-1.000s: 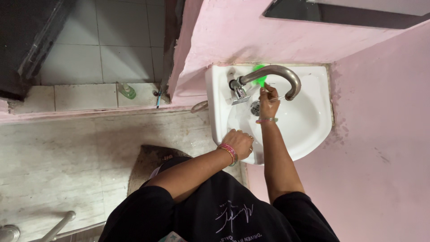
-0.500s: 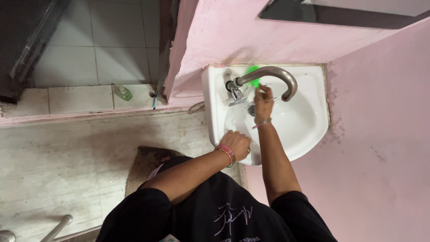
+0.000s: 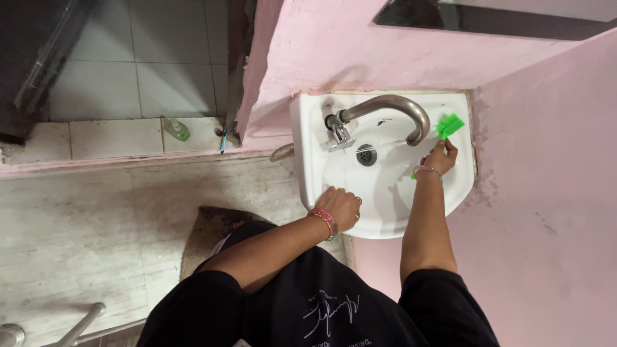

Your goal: The person scrubs a white bathroom sink with a green brush under running water, repeatedly cleaning the basin and faucet area. The person rinses the brush and hands during the process.

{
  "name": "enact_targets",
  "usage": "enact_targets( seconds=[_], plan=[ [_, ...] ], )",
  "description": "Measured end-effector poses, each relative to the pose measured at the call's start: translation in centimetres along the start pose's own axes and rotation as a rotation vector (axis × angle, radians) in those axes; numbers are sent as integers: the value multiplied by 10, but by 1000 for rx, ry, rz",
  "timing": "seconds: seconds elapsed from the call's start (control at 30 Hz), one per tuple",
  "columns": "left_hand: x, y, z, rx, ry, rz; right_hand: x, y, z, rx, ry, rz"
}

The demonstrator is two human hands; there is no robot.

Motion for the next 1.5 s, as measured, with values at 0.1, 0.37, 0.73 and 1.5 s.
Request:
enact_targets(
  seconds=[0.1, 0.37, 0.73, 1.5],
  plan=[
    [-2, 4, -3, -15, 62, 3, -18, 10, -12, 490, -472, -176],
    [-1, 2, -2, -1, 23, -4, -5, -9, 16, 224, -100, -57],
    [-7, 2, 0, -16, 60, -3, -46, 62, -55, 658, -791, -268],
    [-1, 4, -1, -35, 109, 19, -17, 8, 19, 483, -345, -519]
  ],
)
Point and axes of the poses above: each hand's wrist, its own z-axis towards the middle knuckle, its own x-axis out of the back of the hand, y = z × x, the point moved 4 cm from there along z, towards the middle knuckle, and after that the axes turned 9 degrees about z, right-handed, at the moved point
